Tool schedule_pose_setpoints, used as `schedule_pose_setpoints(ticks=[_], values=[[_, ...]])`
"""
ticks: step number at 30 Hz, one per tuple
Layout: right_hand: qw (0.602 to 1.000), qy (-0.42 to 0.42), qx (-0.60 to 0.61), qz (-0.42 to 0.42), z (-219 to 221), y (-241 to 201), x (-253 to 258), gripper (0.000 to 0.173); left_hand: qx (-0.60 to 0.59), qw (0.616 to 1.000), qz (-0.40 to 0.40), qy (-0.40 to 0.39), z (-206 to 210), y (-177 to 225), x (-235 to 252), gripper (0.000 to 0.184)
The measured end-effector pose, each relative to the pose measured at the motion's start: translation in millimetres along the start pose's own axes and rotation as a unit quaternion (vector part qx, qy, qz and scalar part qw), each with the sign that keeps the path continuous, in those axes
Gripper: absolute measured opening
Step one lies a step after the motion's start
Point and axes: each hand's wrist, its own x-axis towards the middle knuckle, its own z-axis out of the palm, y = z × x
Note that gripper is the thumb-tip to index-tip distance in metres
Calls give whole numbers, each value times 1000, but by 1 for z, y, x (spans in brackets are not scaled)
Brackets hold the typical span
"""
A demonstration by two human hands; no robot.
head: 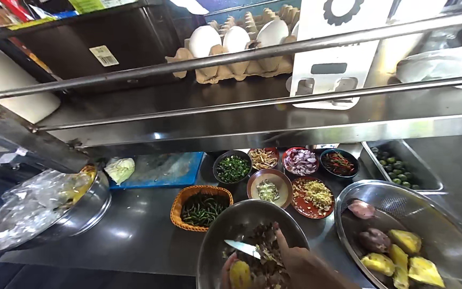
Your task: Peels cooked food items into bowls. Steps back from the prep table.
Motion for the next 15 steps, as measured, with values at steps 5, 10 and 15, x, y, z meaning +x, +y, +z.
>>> schedule_pose_setpoints(ticks=[5,10,15], values=[[998,17,-8,-58,11,-3,-6,87,217,968,125,15,41,13,5,96],[999,5,-2,-43,8,-2,-26,81,306,934,181,24,45,11,7,90],[995,76,-66,-26,-8,16,-75,72,272,951,133,63,18,-12,29,85]])
